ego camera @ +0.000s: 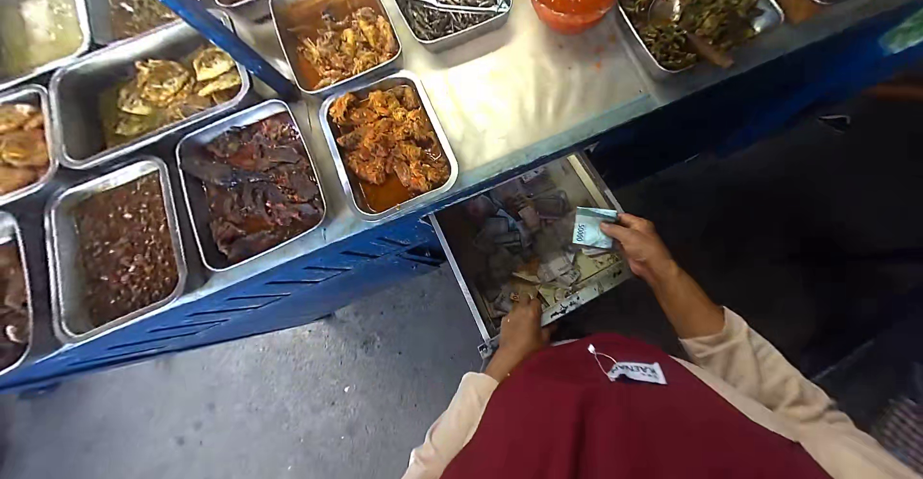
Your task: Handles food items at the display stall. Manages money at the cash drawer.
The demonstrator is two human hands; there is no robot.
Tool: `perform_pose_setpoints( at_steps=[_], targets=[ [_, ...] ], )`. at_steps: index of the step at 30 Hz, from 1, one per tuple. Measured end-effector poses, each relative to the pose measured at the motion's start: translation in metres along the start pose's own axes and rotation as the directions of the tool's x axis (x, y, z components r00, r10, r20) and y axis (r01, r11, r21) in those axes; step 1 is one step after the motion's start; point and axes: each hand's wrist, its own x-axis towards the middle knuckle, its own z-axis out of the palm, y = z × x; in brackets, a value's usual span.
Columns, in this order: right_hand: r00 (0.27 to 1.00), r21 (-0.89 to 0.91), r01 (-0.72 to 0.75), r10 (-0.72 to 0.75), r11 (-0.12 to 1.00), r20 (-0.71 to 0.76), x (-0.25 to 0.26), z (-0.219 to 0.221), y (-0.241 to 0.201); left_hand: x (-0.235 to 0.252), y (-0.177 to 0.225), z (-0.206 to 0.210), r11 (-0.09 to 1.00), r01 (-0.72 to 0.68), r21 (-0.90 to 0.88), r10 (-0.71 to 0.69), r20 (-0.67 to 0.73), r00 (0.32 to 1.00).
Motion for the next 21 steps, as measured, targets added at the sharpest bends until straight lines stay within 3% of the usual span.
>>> perform_pose_setpoints(
  at_steps=[4,16,21],
  targets=[
    [0.996,-0.036,-0.082,0.084,0.996,0.043,0.034,0.033,0.013,-0.007,-0.008,0.016,0.997,-0.015,-0.081,0.019,0.047,0.999],
    [0.956,-0.066,-0.237,0.221,0.969,-0.192,0.124,0.087,0.003,-0.003,-0.042,0.024,0.986,-0.106,-0.132,0.12,0.109,0.987],
    [0.984,-0.213,-0.126,0.095,0.969,-0.152,0.098,0.07,0.018,-0.006,-0.046,0.014,0.986,-0.094,-0.135,0.115,0.152,0.982]
  ],
)
